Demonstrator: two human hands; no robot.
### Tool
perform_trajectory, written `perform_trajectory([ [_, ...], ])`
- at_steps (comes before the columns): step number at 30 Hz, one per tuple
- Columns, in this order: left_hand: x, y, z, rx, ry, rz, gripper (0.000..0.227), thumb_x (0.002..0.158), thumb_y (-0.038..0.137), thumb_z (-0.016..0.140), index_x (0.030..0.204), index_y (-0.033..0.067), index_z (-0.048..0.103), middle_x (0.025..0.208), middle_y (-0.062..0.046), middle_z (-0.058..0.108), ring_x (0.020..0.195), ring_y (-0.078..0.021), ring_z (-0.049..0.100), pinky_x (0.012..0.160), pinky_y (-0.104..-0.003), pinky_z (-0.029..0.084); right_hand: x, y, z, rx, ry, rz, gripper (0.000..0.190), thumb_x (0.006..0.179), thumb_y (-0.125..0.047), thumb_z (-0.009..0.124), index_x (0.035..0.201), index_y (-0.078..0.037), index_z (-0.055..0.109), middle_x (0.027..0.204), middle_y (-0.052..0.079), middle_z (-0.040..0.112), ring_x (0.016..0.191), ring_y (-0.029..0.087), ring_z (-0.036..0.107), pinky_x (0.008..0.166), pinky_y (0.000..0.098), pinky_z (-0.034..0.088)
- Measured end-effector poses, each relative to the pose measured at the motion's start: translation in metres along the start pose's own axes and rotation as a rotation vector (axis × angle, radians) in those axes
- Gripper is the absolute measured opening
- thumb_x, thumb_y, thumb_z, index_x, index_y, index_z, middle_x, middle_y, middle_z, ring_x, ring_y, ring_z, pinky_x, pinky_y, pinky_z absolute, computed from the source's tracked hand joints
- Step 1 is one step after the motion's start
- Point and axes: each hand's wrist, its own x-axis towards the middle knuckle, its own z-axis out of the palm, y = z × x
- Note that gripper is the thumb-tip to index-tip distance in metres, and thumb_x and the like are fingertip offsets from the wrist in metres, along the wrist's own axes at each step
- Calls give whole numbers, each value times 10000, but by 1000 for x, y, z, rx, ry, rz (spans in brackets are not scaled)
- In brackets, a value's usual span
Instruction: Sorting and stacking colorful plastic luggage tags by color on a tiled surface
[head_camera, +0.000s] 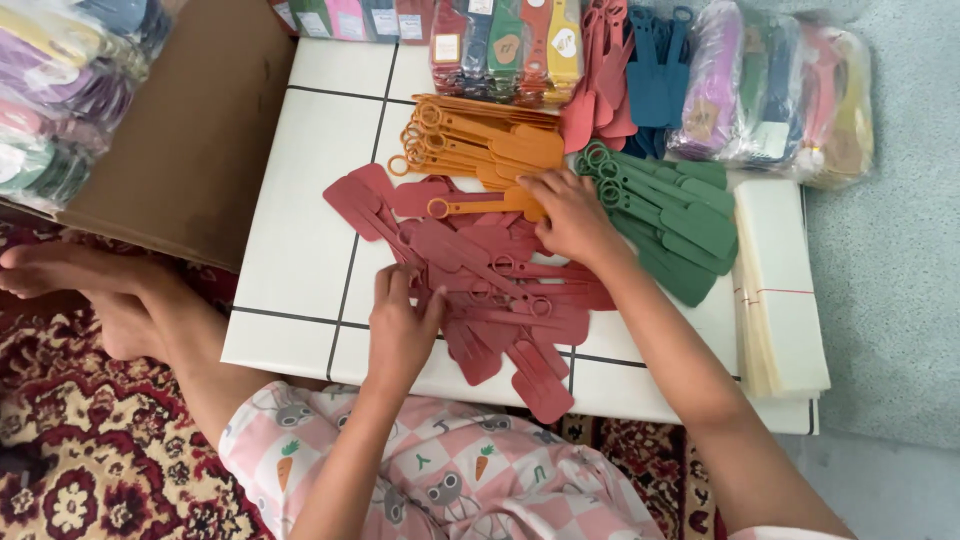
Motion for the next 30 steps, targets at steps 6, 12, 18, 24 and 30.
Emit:
perform_trajectory([
  [6,56,-26,30,424,156,348,436,869,491,734,1060,105,672,1093,-69,548,1087,-327,520,936,-513,400,16,14,-29,346,96,111,477,820,-12,636,1279,-95,731,1220,146,721,1151,406,663,971,491,486],
  [12,80,7,13,428,-85,97,651,979,638,522,1483,226,531,1623,-186,313,1520,-537,108,1114,-760,196,38,6,-51,59,272,-5,674,736,3,701,1372,-213,648,1326,46,548,1292,348,500,1009,504,408],
  [18,55,-16,15,540,-197,7,737,997,674,419,1568,209,438,1589,-261,358,1464,-463,355,1050,-557,443,-18,-7,12,-82,-33,46,400,829,-128,616,1220,-122,701,1125,116,663,1080,384,646,876,503,467],
  [24,38,35,-49,162,-468,59,974,748,456,851,1542,127,394,1683,-253,123,1497,-536,215,1144,-702,298,-39,-3,25,-20,75,71,486,885,-209,606,1367,-155,620,1376,91,530,1293,370,503,958,529,448],
  [30,23,7,-38,541,-794,153,1100,695,359,867,1612,401,261,1728,-106,-20,1565,-452,-60,1202,-660,121,-40,-29,6,20,-32,94,587,1025,-584,488,1421,-166,599,1355,92,560,1392,333,432,1131,561,292],
])
